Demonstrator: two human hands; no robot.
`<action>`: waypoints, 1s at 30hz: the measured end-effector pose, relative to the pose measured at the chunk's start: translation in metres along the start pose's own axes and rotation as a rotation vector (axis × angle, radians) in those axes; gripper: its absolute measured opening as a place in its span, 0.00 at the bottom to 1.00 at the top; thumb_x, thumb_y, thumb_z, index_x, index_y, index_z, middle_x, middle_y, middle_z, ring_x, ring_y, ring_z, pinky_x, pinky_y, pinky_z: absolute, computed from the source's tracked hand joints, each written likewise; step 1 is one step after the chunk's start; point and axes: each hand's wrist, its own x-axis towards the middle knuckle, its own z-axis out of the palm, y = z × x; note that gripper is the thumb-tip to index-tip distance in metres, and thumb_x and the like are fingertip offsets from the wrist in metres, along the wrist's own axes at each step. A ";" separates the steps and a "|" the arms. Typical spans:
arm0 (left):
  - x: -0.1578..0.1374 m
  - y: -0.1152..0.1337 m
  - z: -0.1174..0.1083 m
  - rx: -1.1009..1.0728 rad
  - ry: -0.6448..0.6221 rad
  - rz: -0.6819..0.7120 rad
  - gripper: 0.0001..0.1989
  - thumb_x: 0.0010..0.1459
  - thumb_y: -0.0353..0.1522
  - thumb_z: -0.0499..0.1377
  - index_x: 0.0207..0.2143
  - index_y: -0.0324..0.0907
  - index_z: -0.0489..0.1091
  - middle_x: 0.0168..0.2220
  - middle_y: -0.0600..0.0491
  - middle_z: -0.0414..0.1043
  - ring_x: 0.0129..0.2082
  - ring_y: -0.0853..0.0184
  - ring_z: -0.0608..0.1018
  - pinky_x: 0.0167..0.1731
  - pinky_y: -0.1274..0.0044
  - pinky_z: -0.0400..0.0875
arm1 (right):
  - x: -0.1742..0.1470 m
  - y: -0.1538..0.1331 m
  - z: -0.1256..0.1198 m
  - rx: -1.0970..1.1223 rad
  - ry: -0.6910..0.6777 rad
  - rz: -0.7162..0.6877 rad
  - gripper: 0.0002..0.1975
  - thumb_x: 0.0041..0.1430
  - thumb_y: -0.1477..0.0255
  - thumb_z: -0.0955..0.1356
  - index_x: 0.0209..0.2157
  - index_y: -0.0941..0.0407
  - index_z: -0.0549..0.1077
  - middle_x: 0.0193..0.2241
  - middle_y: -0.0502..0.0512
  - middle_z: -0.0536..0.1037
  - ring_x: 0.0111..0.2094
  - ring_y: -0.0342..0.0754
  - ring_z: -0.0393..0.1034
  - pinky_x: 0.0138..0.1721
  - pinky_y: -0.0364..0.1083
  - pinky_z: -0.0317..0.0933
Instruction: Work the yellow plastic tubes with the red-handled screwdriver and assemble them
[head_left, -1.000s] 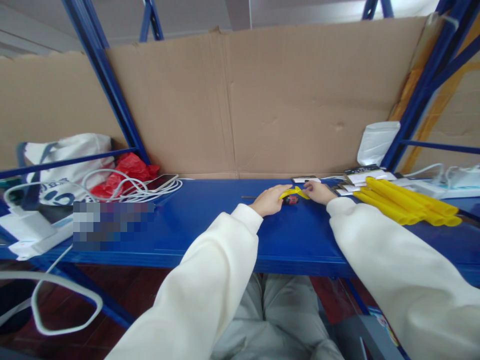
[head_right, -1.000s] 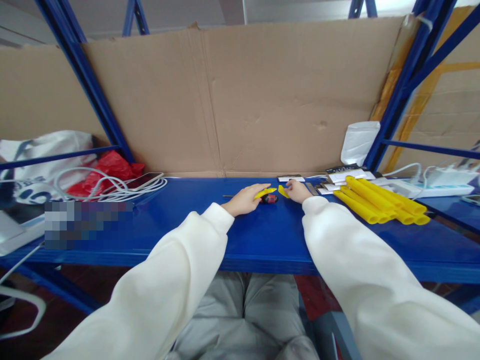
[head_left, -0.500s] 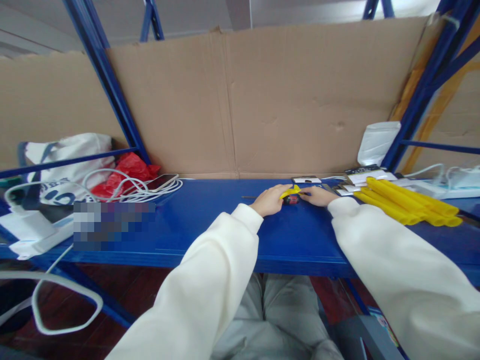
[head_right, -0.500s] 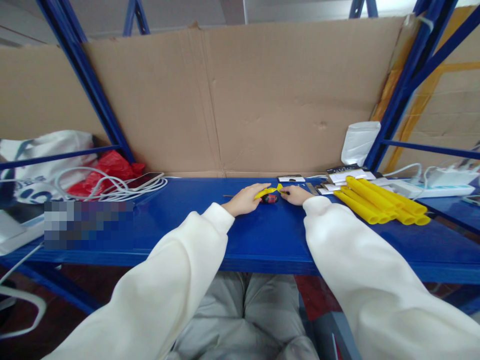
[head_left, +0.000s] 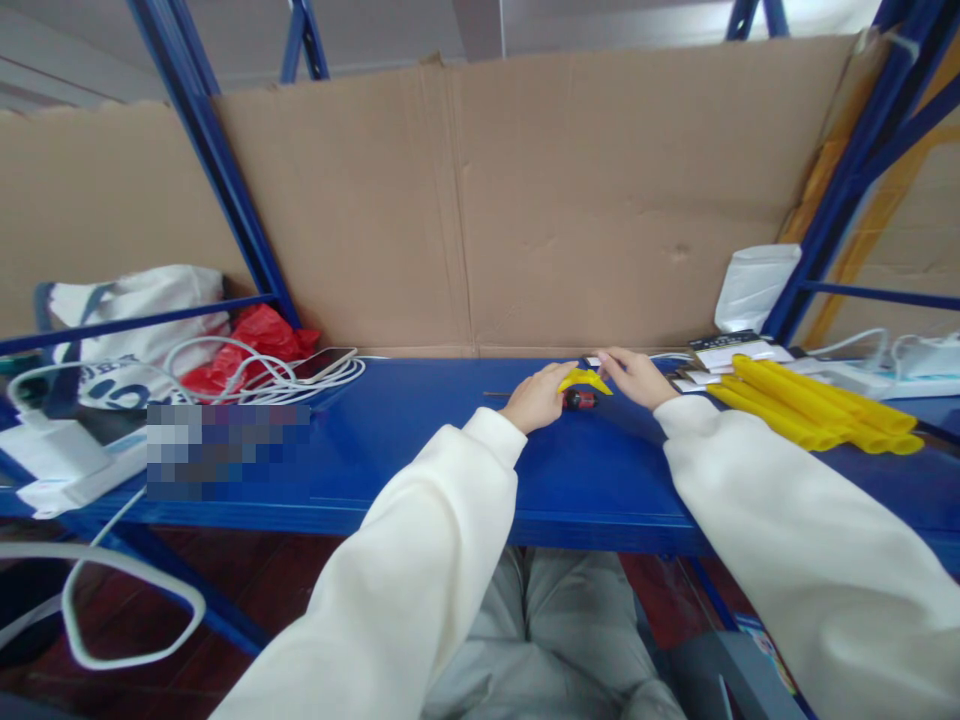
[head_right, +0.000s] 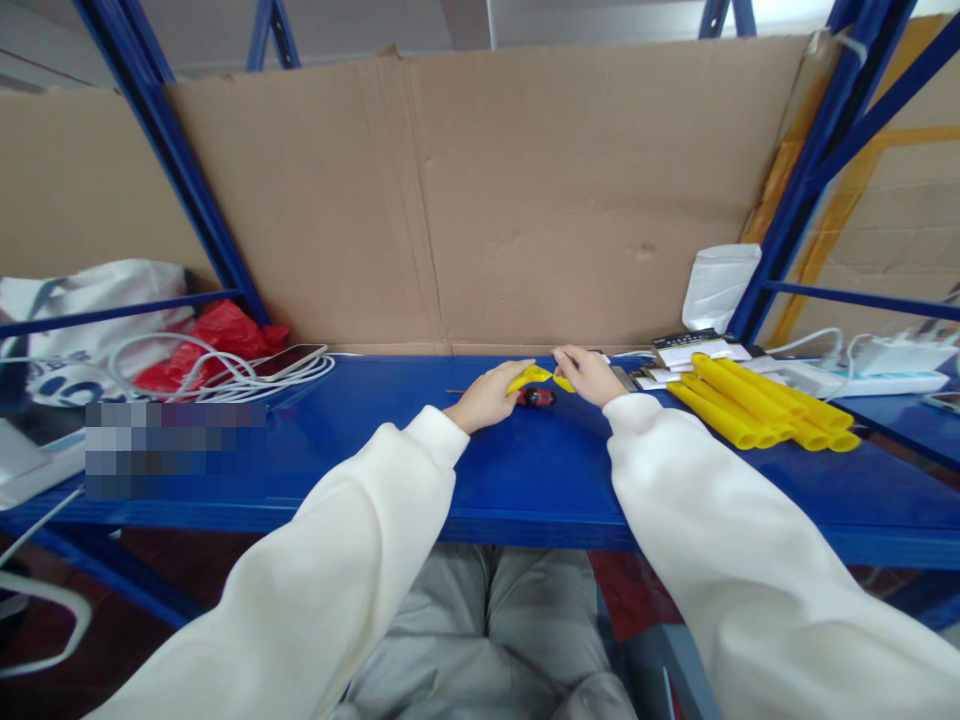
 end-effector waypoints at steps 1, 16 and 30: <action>0.000 0.000 -0.001 -0.003 0.019 -0.016 0.30 0.55 0.20 0.52 0.61 0.39 0.63 0.60 0.44 0.67 0.60 0.60 0.69 0.60 0.65 0.64 | -0.002 -0.007 -0.002 0.031 0.005 -0.016 0.22 0.68 0.61 0.57 0.43 0.58 0.78 0.31 0.58 0.82 0.34 0.50 0.78 0.41 0.47 0.70; -0.001 0.009 -0.008 -0.035 0.027 -0.070 0.35 0.54 0.21 0.54 0.65 0.45 0.57 0.64 0.47 0.62 0.63 0.59 0.66 0.60 0.64 0.64 | 0.006 -0.005 0.008 0.361 0.378 0.047 0.20 0.58 0.54 0.67 0.37 0.57 0.77 0.33 0.58 0.82 0.30 0.50 0.77 0.36 0.50 0.72; 0.004 0.008 -0.005 -0.095 0.049 0.108 0.19 0.57 0.32 0.62 0.52 0.45 0.74 0.48 0.50 0.77 0.47 0.62 0.78 0.50 0.70 0.71 | 0.011 0.024 0.012 0.743 0.437 0.336 0.30 0.56 0.59 0.71 0.57 0.55 0.65 0.44 0.62 0.79 0.38 0.51 0.78 0.37 0.50 0.74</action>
